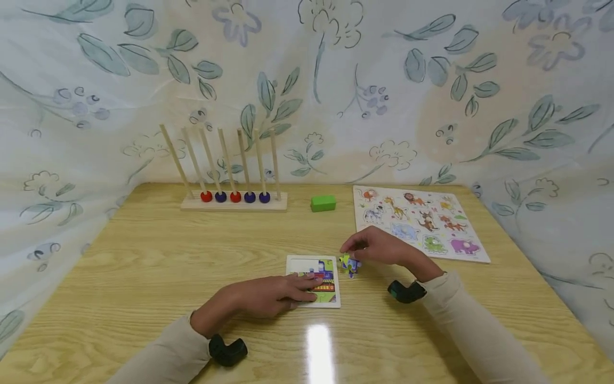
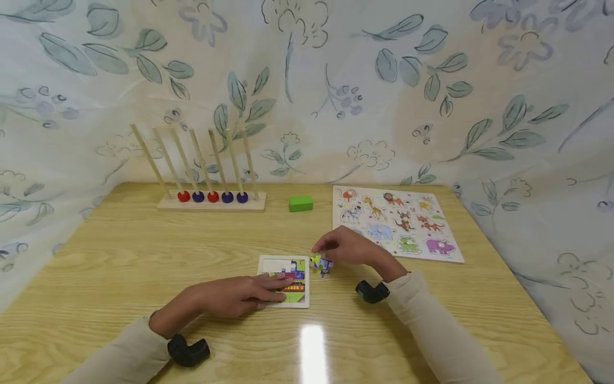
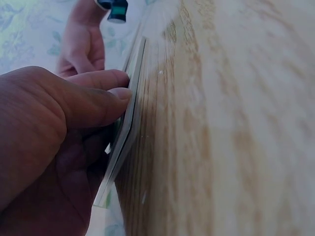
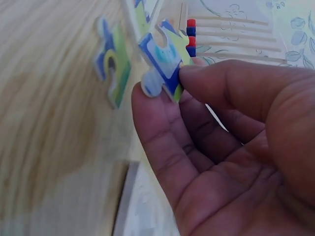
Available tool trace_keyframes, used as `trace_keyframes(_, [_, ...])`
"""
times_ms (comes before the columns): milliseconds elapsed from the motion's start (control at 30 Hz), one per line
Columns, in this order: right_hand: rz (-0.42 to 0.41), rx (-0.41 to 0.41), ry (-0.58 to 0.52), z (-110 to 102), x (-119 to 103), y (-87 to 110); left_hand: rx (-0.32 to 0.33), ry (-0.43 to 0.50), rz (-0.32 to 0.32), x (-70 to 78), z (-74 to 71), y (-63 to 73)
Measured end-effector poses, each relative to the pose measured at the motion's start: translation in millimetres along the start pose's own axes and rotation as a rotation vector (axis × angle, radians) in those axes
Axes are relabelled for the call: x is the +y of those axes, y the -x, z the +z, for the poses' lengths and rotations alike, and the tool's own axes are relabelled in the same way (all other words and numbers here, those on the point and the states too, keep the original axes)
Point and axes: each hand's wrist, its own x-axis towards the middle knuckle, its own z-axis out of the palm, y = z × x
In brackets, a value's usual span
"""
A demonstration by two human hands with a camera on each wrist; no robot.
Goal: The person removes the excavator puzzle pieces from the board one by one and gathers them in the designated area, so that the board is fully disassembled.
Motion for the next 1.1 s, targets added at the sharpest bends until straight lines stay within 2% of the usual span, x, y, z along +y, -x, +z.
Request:
trace_keyframes(133, [0.007, -0.010, -0.030, 0, 11, 4.1, -0.004, -0.018, 0.024, -1.7, 3.0, -2.6])
trace_keyframes(300, [0.003, -0.009, -0.012, -2, 15, 8.9, -0.006, -0.021, 0.038, -3.1, 3.8, -4.8])
trace_keyframes(567, [-0.016, -0.051, 0.030, -14, 13, 15.3, -0.002, -0.029, 0.023, -2.9, 1.6, -4.1])
trace_keyframes(700, [0.000, -0.068, 0.035, -18, 14, 17.1, -0.007, -0.024, 0.017, -2.7, 1.1, -3.7])
trace_keyframes(800, [0.024, -0.079, 0.036, -19, 14, 17.8, -0.008, -0.021, 0.013, -2.4, 0.8, -2.7])
trace_keyframes(1100, [0.023, -0.111, 0.038, -18, 9, 17.4, 0.002, -0.024, 0.004, -3.6, 1.7, 0.2])
